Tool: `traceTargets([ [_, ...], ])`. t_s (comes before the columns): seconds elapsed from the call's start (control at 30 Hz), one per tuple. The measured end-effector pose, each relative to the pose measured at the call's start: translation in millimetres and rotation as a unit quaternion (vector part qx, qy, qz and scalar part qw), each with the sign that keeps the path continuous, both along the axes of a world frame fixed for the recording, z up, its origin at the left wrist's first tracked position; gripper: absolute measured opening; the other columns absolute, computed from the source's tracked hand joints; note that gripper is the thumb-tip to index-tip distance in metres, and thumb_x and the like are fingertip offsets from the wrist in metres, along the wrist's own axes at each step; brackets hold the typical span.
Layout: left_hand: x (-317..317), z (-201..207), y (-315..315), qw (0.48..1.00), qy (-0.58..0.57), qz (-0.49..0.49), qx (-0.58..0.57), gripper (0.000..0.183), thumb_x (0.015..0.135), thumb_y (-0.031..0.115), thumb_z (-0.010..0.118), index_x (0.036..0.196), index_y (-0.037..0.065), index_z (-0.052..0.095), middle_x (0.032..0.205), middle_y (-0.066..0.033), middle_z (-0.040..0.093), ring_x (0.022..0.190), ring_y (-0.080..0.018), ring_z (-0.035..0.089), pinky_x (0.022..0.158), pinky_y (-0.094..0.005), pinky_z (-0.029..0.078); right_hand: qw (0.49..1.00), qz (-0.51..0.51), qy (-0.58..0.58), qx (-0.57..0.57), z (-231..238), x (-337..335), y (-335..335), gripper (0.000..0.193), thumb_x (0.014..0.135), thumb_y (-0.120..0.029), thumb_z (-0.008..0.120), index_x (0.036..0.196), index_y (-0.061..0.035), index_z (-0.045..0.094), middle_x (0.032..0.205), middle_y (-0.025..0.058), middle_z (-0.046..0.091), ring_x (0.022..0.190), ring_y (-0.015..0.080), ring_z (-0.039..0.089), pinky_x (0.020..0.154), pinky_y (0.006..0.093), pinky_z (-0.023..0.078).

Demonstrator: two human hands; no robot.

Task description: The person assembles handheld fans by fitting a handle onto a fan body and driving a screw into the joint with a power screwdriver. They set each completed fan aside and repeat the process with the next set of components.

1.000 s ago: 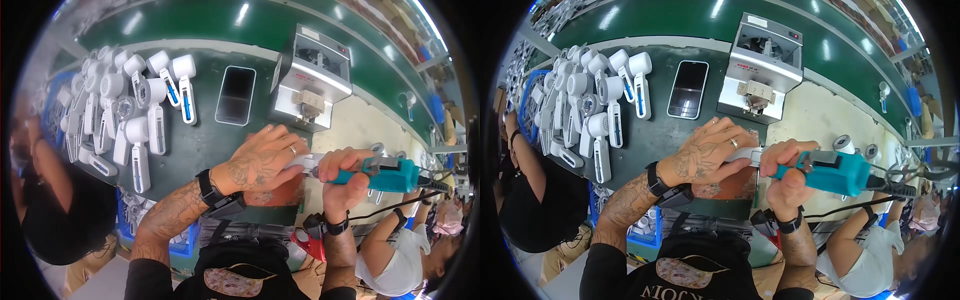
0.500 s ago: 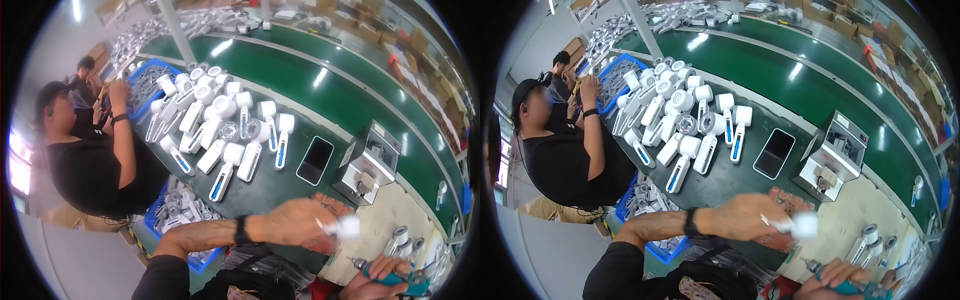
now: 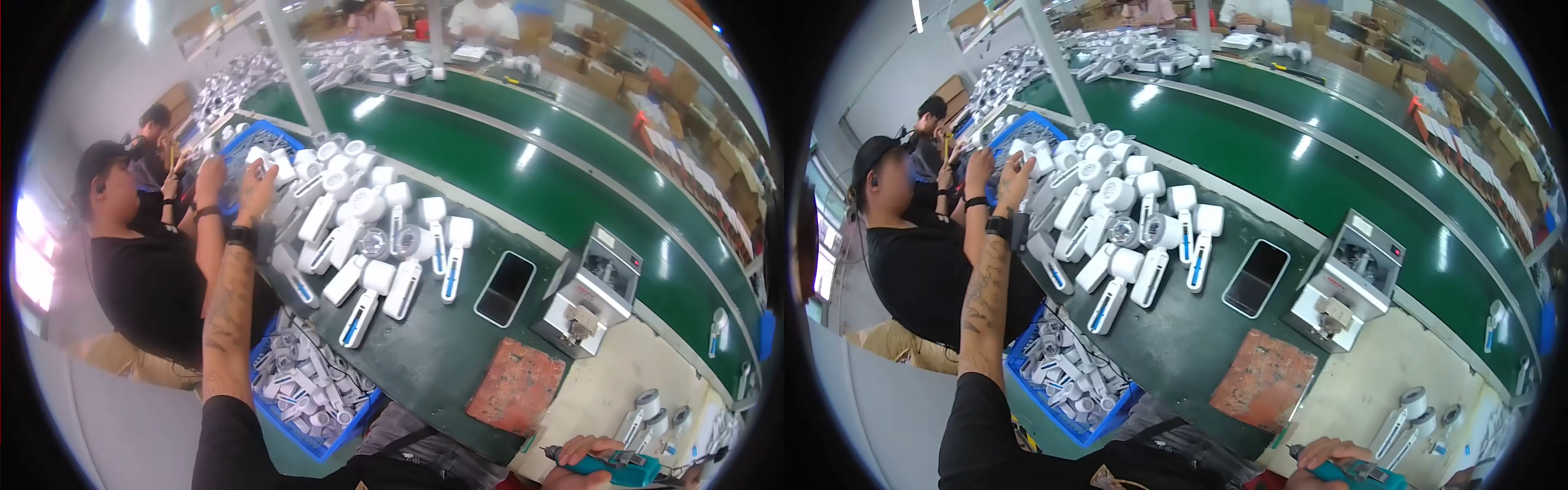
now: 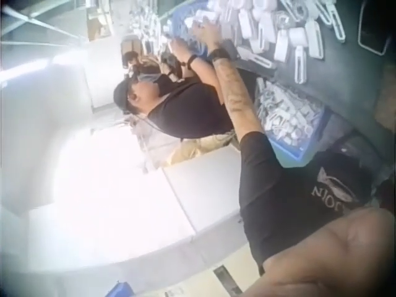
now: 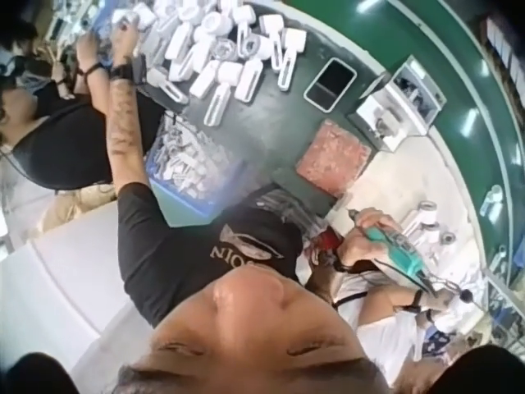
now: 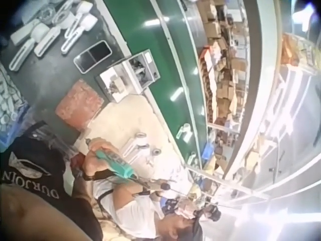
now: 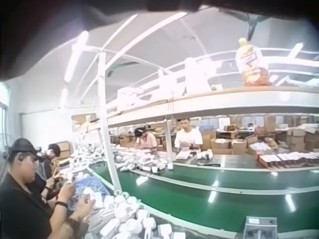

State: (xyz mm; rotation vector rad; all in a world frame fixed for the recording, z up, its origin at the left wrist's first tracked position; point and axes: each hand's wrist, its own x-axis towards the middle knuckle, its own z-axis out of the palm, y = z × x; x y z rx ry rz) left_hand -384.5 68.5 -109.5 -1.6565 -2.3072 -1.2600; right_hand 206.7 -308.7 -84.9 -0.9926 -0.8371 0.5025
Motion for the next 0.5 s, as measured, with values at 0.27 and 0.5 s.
traceTargets([
  [0.27,230.2,76.1,-63.9,0.942,0.104,-0.267,0.172,0.034,0.093,0.010,0.061,0.126,0.000,0.058,0.129,-0.0147,0.059,0.122,-0.0280,0.053,0.106,-0.0381,0.038,0.997,0.061,0.024,-0.036,-8.9,8.1,-3.1,0.065,0.081,-0.061,0.069,0.097,-0.0022,0.046,0.066,0.0083,0.052,0.053,0.0194,0.051,0.047,0.0327,0.042],
  [0.5,563.8,39.1,-196.4,0.662,-0.076,-0.745,0.029,0.025,0.086,0.025,0.069,0.094,0.003,0.061,0.096,-0.0180,0.065,0.090,-0.0351,0.063,0.078,-0.0426,0.051,0.997,0.044,0.041,-0.058,-3.1,29.3,-43.1,0.064,0.080,-0.056,0.073,0.102,-0.0009,0.049,0.067,0.0096,0.052,0.057,0.0209,0.053,0.050,0.0329,0.042],
])
